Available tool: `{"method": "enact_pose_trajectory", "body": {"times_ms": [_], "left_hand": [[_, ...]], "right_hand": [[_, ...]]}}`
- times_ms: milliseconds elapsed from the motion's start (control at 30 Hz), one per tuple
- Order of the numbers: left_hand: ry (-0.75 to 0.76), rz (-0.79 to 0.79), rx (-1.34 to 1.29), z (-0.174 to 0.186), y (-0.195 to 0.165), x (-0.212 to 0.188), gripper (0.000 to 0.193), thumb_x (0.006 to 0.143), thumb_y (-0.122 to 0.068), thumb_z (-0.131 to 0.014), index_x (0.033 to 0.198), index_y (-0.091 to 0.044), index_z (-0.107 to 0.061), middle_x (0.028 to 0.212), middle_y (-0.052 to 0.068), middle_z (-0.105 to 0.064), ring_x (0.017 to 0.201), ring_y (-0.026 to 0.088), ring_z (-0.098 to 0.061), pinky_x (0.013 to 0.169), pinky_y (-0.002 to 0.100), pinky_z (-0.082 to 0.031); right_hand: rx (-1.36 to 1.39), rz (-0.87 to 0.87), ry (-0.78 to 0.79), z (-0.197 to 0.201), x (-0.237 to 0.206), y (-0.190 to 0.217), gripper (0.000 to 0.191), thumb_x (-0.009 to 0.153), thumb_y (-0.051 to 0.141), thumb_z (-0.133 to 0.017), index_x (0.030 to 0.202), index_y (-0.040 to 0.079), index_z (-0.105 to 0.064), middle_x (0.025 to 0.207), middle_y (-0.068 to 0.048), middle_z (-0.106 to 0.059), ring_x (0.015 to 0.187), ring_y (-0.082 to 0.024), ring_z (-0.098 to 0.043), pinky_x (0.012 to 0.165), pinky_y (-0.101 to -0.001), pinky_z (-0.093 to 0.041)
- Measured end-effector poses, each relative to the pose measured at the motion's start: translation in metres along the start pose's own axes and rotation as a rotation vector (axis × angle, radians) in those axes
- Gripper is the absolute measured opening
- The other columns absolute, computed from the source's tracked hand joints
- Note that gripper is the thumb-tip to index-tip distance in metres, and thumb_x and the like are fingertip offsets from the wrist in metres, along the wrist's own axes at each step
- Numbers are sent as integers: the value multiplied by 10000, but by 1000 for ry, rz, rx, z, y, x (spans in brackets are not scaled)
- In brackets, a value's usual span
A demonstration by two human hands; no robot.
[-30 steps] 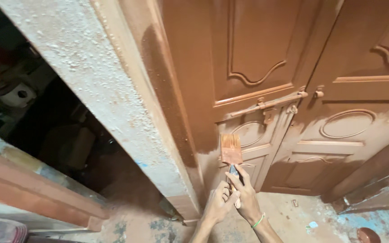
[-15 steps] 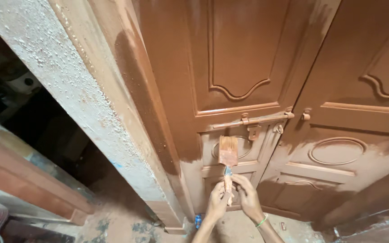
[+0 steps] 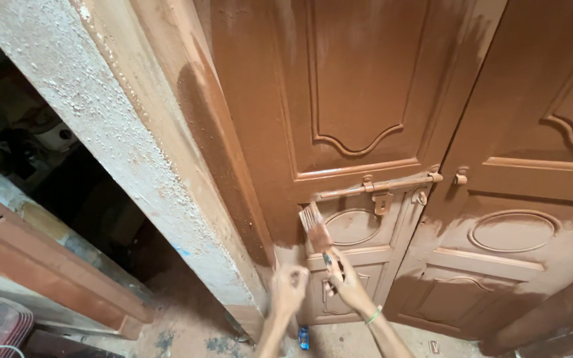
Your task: The person paints a brown wooden double door and its frame using a paintbrush, applying paint to the door panels, edges, latch area, and the adjacent wall strip, steadying the door with the other hand while working across different sections.
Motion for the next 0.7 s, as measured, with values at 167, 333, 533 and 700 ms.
{"method": "enact_pose_trajectory", "body": {"times_ms": [167,333,533,700], "left_hand": [[-28,-363,342,13,-52,37,584,904,-256,-671,1387,42,-532,1517,240,-454,1407,414,-407,1168,497,-337],[21,-499,444,4,-79,54,739,905,-215,-639,1524,72,-352,1653,255,-235,1539,426,-201,1254,521,-169],[83,-463,449,4,-84,62,757,918,-216,-605,1542,78,-296,1671,260,-171,1554,419,-143,1258,519,-118],[93,-443,435,10,-87,62,739,952,-227,-555,1553,84,-260,1677,260,-143,1560,413,-118,1258,512,-104]], "right_hand": [[103,-139,28,22,8,0,722,872,-51,-594,1546,172,-460,877,-19,-566,546,-67,-475,455,-220,-378],[190,-33,-292,62,-11,9,701,887,-26,-557,1550,186,-477,810,2,-498,532,-55,-426,443,-222,-351],[324,86,-549,55,-35,12,683,937,32,-554,1567,222,-373,835,35,-522,523,-46,-424,434,-218,-354],[243,84,-441,13,-5,25,674,954,87,-523,1578,254,-333,865,23,-565,545,-57,-469,446,-231,-411]]}}
Point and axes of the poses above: each hand's wrist, its own x-axis towards the middle knuckle, its own z-axis out of the back of the hand, y = z × x, the point moved 10 cm from there along x, towards the middle knuckle
